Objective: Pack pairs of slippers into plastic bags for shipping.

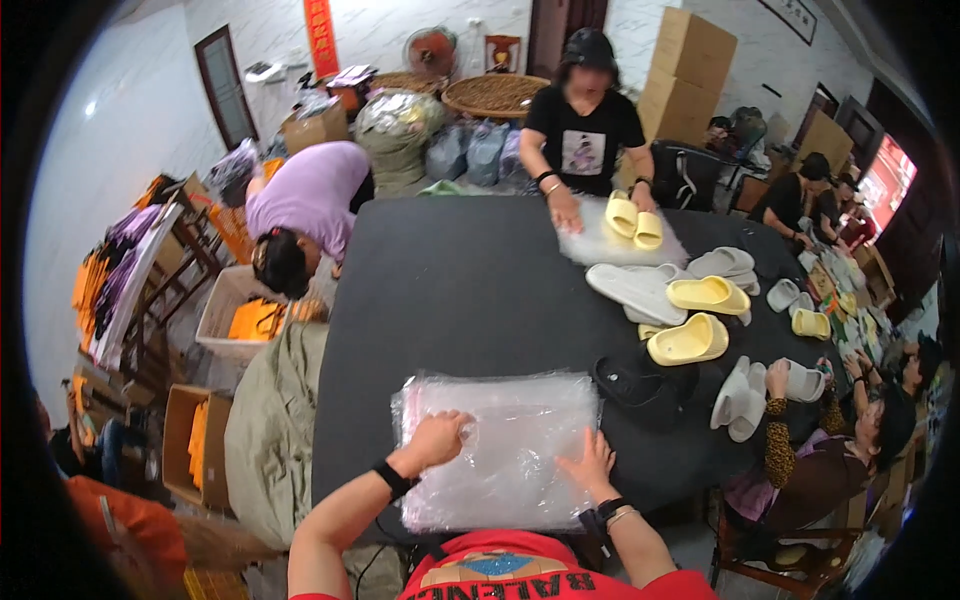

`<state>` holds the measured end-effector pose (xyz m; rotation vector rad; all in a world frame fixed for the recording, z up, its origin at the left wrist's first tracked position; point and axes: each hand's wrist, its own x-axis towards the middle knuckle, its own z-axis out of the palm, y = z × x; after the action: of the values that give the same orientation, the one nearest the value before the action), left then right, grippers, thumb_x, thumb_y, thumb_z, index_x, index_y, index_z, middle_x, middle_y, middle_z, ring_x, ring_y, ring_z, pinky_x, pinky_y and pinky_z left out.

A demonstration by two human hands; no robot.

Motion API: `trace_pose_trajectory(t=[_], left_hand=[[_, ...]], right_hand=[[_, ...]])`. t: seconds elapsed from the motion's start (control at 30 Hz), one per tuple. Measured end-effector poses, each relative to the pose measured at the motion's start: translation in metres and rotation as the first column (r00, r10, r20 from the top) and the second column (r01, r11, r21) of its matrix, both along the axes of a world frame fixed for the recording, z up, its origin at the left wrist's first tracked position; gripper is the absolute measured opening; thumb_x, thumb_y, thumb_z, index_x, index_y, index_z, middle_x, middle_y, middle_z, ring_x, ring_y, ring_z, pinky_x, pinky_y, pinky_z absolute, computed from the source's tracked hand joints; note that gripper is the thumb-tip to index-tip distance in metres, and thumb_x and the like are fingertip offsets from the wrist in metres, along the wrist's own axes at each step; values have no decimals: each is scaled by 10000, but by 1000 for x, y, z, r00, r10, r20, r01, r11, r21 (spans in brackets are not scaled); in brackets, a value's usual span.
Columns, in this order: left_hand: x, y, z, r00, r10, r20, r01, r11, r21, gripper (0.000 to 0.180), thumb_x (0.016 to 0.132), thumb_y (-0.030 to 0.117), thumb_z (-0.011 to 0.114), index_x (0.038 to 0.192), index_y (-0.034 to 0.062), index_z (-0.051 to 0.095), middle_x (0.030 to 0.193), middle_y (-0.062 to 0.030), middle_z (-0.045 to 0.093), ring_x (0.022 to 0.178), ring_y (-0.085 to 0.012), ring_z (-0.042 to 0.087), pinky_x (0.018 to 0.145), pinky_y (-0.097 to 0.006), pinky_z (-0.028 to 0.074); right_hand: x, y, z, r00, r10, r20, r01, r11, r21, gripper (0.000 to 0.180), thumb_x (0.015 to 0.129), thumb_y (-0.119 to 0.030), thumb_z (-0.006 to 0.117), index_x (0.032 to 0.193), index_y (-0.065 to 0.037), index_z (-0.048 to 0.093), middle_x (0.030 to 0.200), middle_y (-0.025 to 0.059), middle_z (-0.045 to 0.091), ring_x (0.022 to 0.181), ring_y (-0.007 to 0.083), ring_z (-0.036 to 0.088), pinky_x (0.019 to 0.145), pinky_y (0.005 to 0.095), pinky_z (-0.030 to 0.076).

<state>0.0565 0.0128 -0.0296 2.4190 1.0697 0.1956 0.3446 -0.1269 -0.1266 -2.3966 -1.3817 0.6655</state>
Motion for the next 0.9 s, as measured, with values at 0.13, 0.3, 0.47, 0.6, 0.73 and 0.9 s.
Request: trace_pose_trajectory(t=[0.13, 0.3, 0.47, 0.6, 0.73, 0.9], left_hand=[[2, -1, 8, 871, 327, 367, -311, 945, -106, 240, 781, -9, 463, 1009, 36, 522, 997, -144, 544, 892, -291, 548, 749, -381, 443], [5, -14, 110, 752, 64, 655, -233, 957, 173, 284, 752, -80, 502, 1011, 35, 524, 1035, -125, 532, 900, -289, 545, 767, -327, 439], [35, -51, 80, 889, -459, -9, 457, 884, 100, 573, 749, 244, 637, 1260, 171, 388, 1303, -168, 356, 1190, -359, 357, 879, -497, 386], [31, -27, -15, 899, -271, -344, 296, 955, 21, 843, 668, 435, 689, 1359, 281, 231, 1416, -170, 156, 1267, -433, 189, 884, -665, 278], [12, -5, -58, 886, -38, -462, 26, 999, -31, 969, 596, 503, 719, 1377, 286, 188, 1446, -126, 91, 1313, -389, 90, 883, -713, 213], [9, -11, -72, 889, 67, -452, -106, 992, -62, 953, 608, 538, 692, 1376, 291, 186, 1448, -125, 85, 1314, -387, 93, 906, -727, 125]], right_hand=[[-4, -7, -6, 999, 1, 49, 0, 1000, -12, 957, 657, -550, 635, 1370, -89, 193, 1403, 214, 149, 1308, 344, 118, 1021, 570, 53], [-7, -11, 4, 1000, -11, -4, 11, 999, 35, 912, 645, -483, 677, 1350, -89, 254, 1404, 217, 138, 1311, 362, 82, 1011, 588, 37], [-14, 2, 27, 925, 198, 323, -249, 960, 126, 796, 672, -371, 669, 1337, -122, 308, 1423, 195, 103, 1321, 359, 54, 1010, 596, 15], [-20, 17, 28, 756, 562, 335, -616, 784, 77, 734, 703, -346, 631, 1341, -171, 314, 1434, 172, 112, 1328, 353, 41, 1016, 589, -7], [-18, 29, 9, 768, 627, 133, -633, 774, 5, 690, 707, -322, 595, 1336, -217, 332, 1445, 125, 137, 1338, 310, 72, 1023, 579, -32], [-10, 36, 5, 781, 625, 3, -625, 781, -7, 697, 691, -369, 618, 1320, -198, 370, 1449, 107, 148, 1346, 286, 57, 1032, 553, -47]])
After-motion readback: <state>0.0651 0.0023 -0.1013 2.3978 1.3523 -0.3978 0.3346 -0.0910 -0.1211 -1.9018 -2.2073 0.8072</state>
